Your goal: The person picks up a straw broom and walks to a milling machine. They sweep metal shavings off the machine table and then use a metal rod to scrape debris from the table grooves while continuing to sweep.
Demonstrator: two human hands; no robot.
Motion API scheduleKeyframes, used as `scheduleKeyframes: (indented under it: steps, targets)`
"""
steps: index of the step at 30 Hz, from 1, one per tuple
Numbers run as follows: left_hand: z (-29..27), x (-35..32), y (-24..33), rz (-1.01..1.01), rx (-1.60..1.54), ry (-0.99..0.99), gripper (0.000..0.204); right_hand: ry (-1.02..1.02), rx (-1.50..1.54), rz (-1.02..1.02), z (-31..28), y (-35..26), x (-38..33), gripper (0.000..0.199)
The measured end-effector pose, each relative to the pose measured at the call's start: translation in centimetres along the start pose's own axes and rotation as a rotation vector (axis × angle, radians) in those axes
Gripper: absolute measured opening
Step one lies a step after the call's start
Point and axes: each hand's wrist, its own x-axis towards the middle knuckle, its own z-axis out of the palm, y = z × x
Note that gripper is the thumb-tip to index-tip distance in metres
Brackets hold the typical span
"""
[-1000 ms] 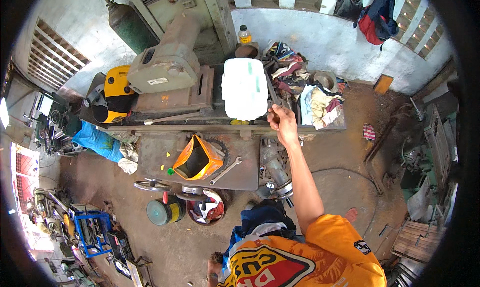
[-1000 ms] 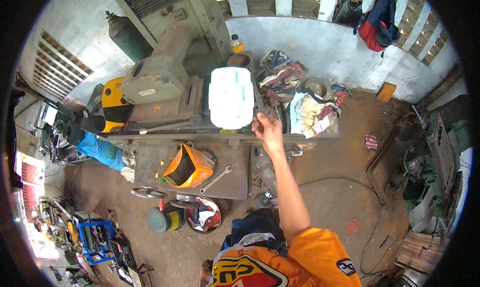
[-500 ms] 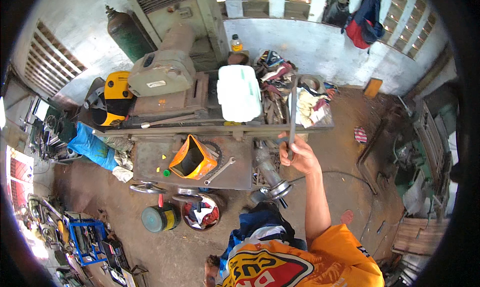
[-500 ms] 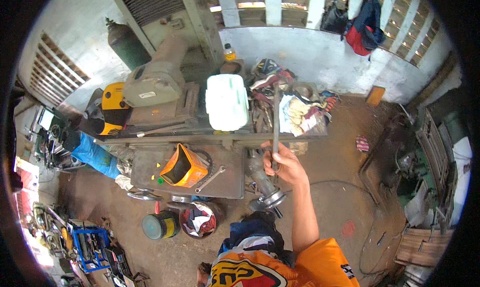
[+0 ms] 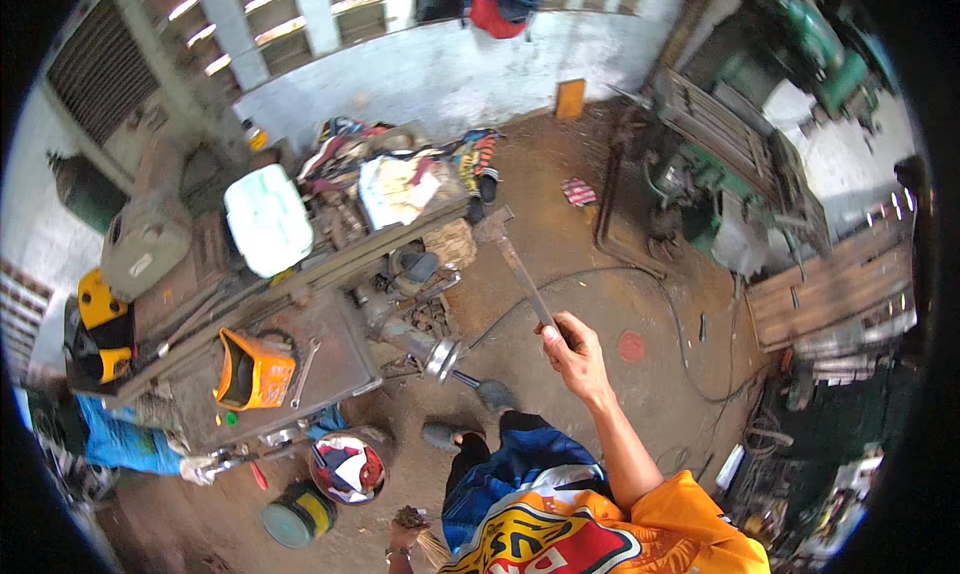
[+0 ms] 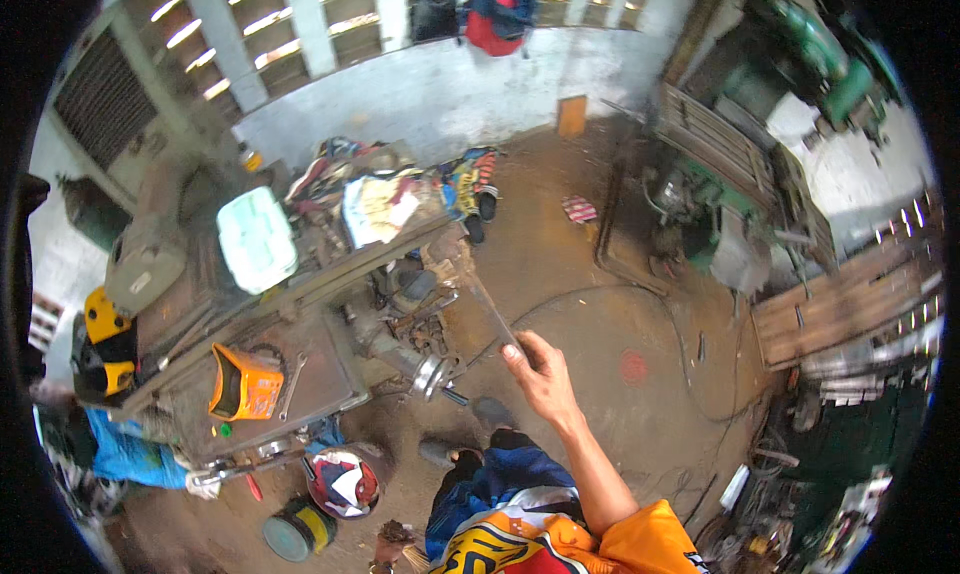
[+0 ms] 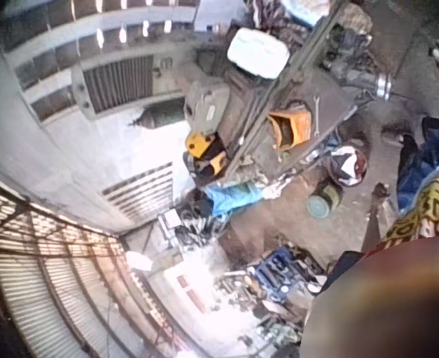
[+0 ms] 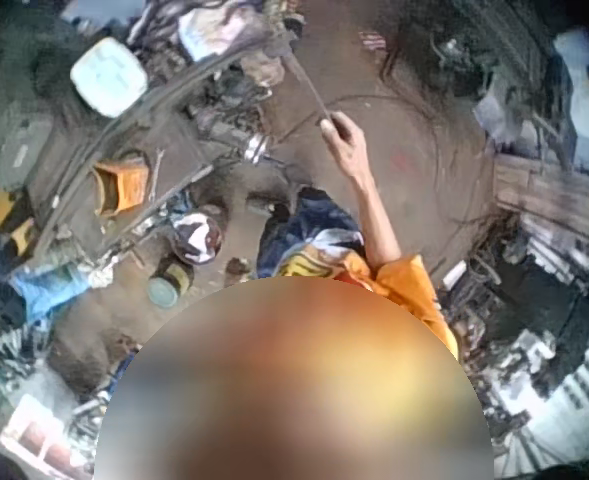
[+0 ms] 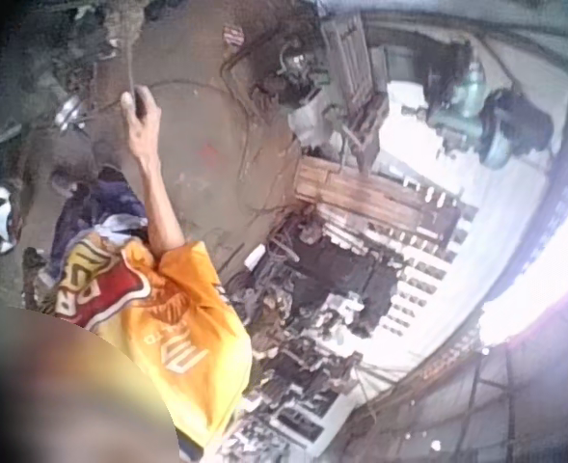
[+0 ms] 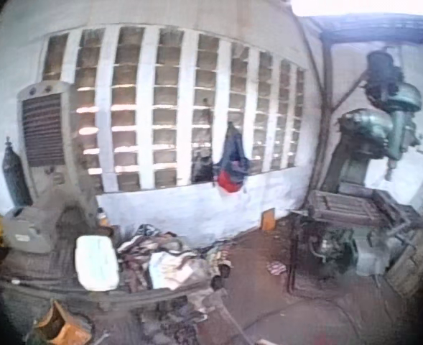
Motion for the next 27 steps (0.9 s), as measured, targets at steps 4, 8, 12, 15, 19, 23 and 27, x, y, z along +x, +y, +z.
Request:
scheduleKeyframes:
  steps: [4, 8, 12, 15, 19, 23, 27]
  targets:
    - [0.6, 0.9, 4.0, 0.007, 0.088, 0.047, 0.040, 0.058, 0.271, 0.096, -5.2, 0.4, -3.4, 0.029]
    - [3.3, 3.0, 8.1, 0.141, 0.402, 0.046, 0.038, 0.155, 0.361, 0.097, -12.1, 1.7, -5.0, 0.035]
    - [9.3, 6.6, 12.3, 0.158, 0.489, -0.016, 0.038, 0.316, 0.224, 0.003, -23.3, 4.5, -7.1, 0.035]
    - [15.9, 8.8, 15.4, 0.175, 0.560, -0.054, 0.037, 0.424, 0.271, -0.037, -32.5, 7.1, -9.3, 0.034]
    - [25.8, 11.1, 19.1, 0.200, 0.647, -0.115, 0.037, 0.591, 0.358, 0.048, -44.6, 10.8, -14.3, 0.035]
    - [33.8, 14.4, 23.6, 0.251, 0.710, -0.187, 0.038, 0.809, 0.370, 0.152, -54.0, 13.3, -20.5, 0.041]
    - [40.4, 19.7, 28.3, 0.345, 0.700, -0.256, 0.038, 1.050, 0.383, 0.206, -59.5, 15.8, -26.3, 0.047]
